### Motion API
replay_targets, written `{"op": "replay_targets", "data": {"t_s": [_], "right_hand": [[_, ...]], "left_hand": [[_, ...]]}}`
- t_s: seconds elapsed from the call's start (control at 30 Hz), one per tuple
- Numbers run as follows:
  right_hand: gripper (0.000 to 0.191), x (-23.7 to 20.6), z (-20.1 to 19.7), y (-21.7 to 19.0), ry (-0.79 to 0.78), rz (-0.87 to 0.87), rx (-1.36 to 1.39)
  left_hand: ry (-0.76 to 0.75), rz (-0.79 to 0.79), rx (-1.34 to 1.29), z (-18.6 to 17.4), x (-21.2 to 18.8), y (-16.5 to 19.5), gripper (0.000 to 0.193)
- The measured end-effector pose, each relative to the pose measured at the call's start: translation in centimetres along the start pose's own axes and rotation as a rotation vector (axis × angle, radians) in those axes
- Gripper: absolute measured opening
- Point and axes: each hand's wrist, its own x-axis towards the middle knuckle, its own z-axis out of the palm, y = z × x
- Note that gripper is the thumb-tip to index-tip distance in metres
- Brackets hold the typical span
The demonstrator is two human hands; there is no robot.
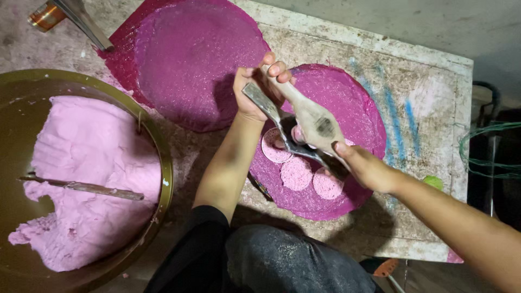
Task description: The person scoops pink paste from a large basin into a hand-held metal press with a wooden lever, squeezes the press to form a round disc, and ejects the disc onto a magenta board. They arrange the discs on the boards and stack filled boards with finished discs on the table.
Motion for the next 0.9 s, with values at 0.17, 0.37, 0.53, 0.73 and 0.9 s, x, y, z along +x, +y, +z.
{"op": "replay_targets", "data": {"t_s": [0.17, 0.37, 0.53, 0.73, 0.9], "right_hand": [[0.089, -0.1, 0.4, 1.3, -0.058, -0.030, 0.126], [0.096, 1.5, 0.3, 2.9, 0.124, -0.085, -0.114], [0.096, 2.1, 3.5, 4.3, -0.001, -0.543, 0.254], [0.106, -3.4, 5.6, 3.9, 0.193, -0.741, 0.550], [0.122, -6.6, 8.2, 3.8, 0.415, -0.758, 0.664]], "left_hand": [[0.034, -0.004, 0.002, -0.3, -0.9, -0.4, 0.033], [-0.042, -0.008, 0.027, 1.5, 1.0, -0.8, 0.034], [0.097, -0.187, 0.623, 3.3, 2.3, 2.2, 0.075], [0.777, -0.630, 1.920, 1.3, -1.1, 2.5, 0.054], [0.822, -0.176, 1.347, 1.0, -6.5, 1.1, 0.053]]}}
